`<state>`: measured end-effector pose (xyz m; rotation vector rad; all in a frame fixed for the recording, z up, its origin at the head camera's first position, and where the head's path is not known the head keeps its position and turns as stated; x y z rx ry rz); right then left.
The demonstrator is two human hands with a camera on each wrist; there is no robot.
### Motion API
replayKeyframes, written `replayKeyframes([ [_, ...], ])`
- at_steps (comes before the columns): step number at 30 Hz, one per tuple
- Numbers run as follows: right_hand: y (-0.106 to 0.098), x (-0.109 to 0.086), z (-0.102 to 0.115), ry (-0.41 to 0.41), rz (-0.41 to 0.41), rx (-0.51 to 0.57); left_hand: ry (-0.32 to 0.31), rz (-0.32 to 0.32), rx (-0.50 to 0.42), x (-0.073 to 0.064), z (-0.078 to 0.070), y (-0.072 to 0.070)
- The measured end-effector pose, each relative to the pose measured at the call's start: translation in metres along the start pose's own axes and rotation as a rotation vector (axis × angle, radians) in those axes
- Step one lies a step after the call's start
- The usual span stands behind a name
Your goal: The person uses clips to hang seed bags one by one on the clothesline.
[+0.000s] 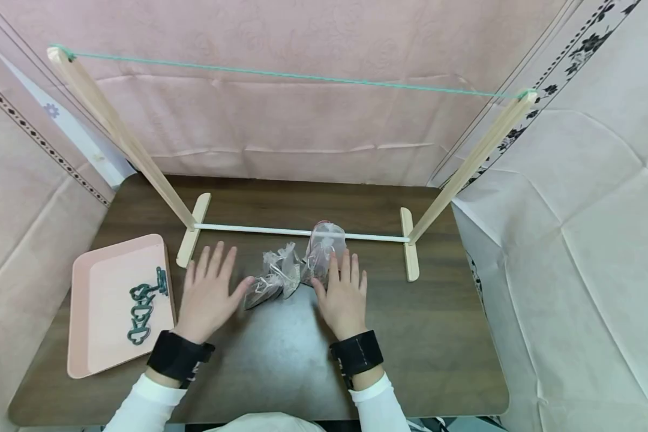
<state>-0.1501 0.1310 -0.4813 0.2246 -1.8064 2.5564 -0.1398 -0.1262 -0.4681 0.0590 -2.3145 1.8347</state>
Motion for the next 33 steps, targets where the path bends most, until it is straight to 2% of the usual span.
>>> replayKeyframes([
  [3, -0.003, 0.001, -0.001, -0.003, -0.009, 0.043, -0.079, -0.067, -0.037, 0.000, 0.031, -0.013],
  [6, -0.005, -0.001, -0.004, 0.002, -0.018, 0.077, -0.177, -0.168, -0.071, -0.005, 0.073, -0.029],
  [8, -0.006, -0.005, -0.007, 0.014, -0.014, 0.099, -0.271, -0.183, -0.081, -0.011, 0.105, -0.036],
  [9, -0.006, -0.007, -0.009, 0.023, -0.009, 0.107, -0.320, -0.168, -0.080, -0.015, 0.120, -0.037],
  [10, -0.005, -0.009, -0.011, 0.031, -0.007, 0.113, -0.366, -0.128, -0.077, -0.019, 0.136, -0.037],
  [12, -0.005, -0.013, -0.013, 0.046, -0.008, 0.126, -0.439, 0.010, -0.064, -0.028, 0.161, -0.029],
  [15, -0.003, -0.018, -0.015, 0.057, -0.011, 0.125, -0.459, 0.220, -0.058, -0.039, 0.186, -0.010],
  [17, -0.002, -0.020, -0.014, 0.058, -0.011, 0.133, -0.458, 0.314, -0.066, -0.047, 0.195, 0.002],
  [19, -0.001, -0.022, -0.014, 0.058, -0.006, 0.141, -0.464, 0.359, -0.071, -0.053, 0.201, 0.010],
  [23, 0.002, -0.026, -0.014, 0.065, 0.001, 0.139, -0.472, 0.391, -0.070, -0.057, 0.204, 0.020],
  [33, 0.004, -0.033, -0.016, 0.095, 0.009, 0.144, -0.442, 0.469, -0.044, -0.053, 0.209, 0.031],
])
Point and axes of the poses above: each hand's wrist, its own x-axis towards the middle knuckle, its own y-axis out of the palm, z = x × y, the point moved 7 cm from there along x, towards the middle knuckle, and after that the axes turned 2 degrees about x, right-handed, at the moved point
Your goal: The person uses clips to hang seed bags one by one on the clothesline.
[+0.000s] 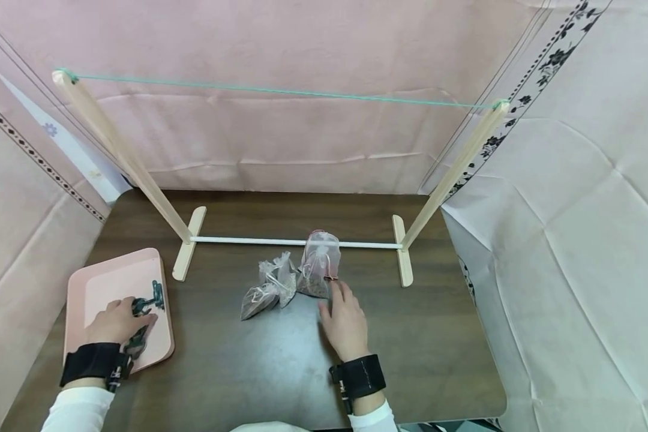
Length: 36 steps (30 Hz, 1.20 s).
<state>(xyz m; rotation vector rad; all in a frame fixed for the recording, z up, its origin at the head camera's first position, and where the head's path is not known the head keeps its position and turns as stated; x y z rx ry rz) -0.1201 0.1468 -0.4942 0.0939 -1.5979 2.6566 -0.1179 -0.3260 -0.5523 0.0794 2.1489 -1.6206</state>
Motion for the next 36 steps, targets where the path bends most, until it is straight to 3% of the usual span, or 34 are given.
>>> replayKeyframes([
  [10, 0.005, 0.003, 0.014, -0.051, -0.013, -0.025, -0.056, 0.023, 0.014, -0.001, 0.017, -0.003],
  [23, 0.010, 0.002, 0.000, 0.030, 0.021, 0.035, -0.050, 0.045, -0.080, -0.001, 0.020, -0.018],
  [27, 0.007, 0.002, -0.008, 0.045, -0.003, 0.068, -0.045, 0.021, -0.123, -0.009, 0.016, -0.024],
  [31, 0.002, 0.002, -0.014, 0.054, -0.034, 0.108, -0.047, -0.051, -0.178, -0.020, 0.010, -0.033],
  [36, -0.005, 0.002, -0.015, 0.059, -0.063, 0.138, -0.043, -0.144, -0.238, -0.036, -0.014, -0.052],
])
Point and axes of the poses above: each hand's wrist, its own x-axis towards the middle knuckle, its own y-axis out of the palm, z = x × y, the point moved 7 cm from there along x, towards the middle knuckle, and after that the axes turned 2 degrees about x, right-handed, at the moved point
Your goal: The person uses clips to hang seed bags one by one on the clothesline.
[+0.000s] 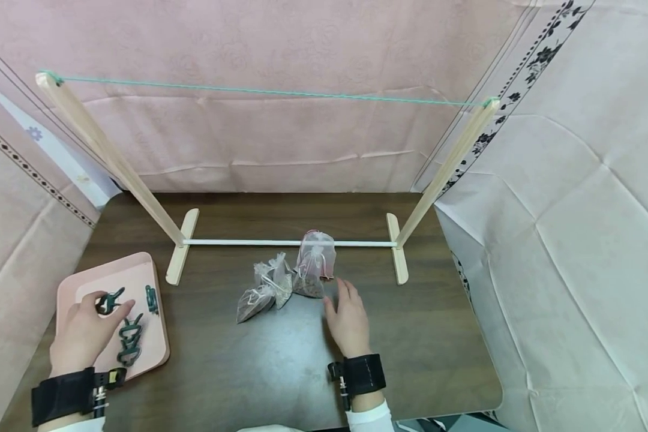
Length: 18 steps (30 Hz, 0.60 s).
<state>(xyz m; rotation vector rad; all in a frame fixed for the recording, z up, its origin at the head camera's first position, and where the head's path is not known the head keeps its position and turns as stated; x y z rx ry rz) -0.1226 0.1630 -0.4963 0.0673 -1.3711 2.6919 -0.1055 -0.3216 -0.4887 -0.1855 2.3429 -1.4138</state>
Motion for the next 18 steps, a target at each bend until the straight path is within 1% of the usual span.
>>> replayKeyframes([
  [3, -0.002, 0.000, 0.007, -0.013, -0.011, 0.017, 0.024, -0.050, -0.048, -0.012, -0.027, -0.006],
  [5, -0.002, 0.000, 0.013, -0.032, -0.017, 0.029, 0.072, -0.104, -0.081, -0.021, -0.049, -0.007],
  [8, 0.000, -0.001, 0.024, -0.053, -0.011, 0.036, 0.193, -0.209, -0.119, -0.033, -0.084, -0.005],
  [11, 0.002, -0.001, 0.034, -0.071, -0.005, 0.037, 0.322, -0.256, -0.133, -0.043, -0.120, 0.007],
  [12, 0.003, -0.001, 0.038, -0.074, -0.003, 0.035, 0.355, -0.254, -0.138, -0.047, -0.131, 0.012],
  [14, 0.005, 0.000, 0.046, -0.086, 0.004, 0.037, 0.402, -0.231, -0.138, -0.053, -0.152, 0.026],
  [16, 0.007, 0.000, 0.054, -0.114, 0.009, 0.030, 0.430, -0.197, -0.136, -0.058, -0.169, 0.039],
  [18, 0.008, -0.001, 0.064, -0.155, 0.014, 0.028, 0.447, -0.167, -0.129, -0.062, -0.182, 0.050],
])
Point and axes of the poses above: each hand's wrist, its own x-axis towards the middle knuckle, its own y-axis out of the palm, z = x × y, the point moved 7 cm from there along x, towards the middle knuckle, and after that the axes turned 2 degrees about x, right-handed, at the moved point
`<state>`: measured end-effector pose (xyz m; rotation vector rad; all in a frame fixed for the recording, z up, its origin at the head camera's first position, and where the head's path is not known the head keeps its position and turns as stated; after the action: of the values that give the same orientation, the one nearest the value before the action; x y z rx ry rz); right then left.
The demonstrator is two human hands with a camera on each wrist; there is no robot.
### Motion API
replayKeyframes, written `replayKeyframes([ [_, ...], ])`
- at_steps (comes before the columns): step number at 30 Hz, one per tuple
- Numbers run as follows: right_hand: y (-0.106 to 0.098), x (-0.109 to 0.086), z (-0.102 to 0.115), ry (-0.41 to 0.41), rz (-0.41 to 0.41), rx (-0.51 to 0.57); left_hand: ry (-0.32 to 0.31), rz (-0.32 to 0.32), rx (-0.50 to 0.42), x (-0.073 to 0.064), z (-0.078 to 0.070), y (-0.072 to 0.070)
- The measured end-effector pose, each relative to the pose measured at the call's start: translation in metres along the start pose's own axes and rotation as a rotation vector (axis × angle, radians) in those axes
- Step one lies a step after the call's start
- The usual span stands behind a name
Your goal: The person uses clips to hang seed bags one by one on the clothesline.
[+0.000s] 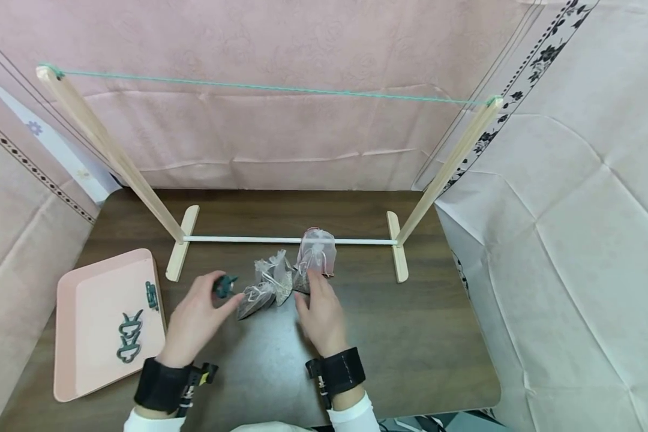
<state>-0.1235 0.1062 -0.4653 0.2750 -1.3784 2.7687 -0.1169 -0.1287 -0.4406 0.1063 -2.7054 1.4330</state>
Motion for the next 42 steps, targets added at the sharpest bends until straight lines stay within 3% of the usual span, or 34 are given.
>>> replayKeyframes([
  [5, 0.004, 0.000, 0.024, -0.144, 0.037, -0.017, 0.063, 0.016, -0.022, 0.002, -0.026, 0.015],
  [10, 0.009, -0.002, 0.041, -0.230, 0.104, -0.040, 0.104, 0.065, -0.071, 0.004, -0.043, 0.027],
  [16, 0.008, -0.003, 0.049, -0.297, 0.069, -0.099, 0.097, 0.165, -0.154, 0.001, -0.055, 0.042],
  [24, 0.005, -0.005, 0.044, -0.307, -0.013, -0.077, 0.091, 0.226, -0.258, 0.002, -0.055, 0.047],
  [33, 0.008, -0.004, 0.043, -0.249, -0.022, 0.013, 0.087, 0.252, -0.298, 0.002, -0.054, 0.050],
  [42, 0.012, 0.000, 0.037, -0.175, -0.041, 0.296, 0.154, 0.274, -0.302, -0.001, -0.059, 0.053],
])
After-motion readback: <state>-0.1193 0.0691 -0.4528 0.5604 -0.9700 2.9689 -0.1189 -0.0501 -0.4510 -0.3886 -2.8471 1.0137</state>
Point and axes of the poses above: each hand's wrist, its own x-axis towards the middle knuckle, its own y-axis out of the palm, z = x × y, the point moved 7 cm from there along x, towards the middle knuckle, and after that the axes turned 2 degrees about x, right-handed, at the moved point
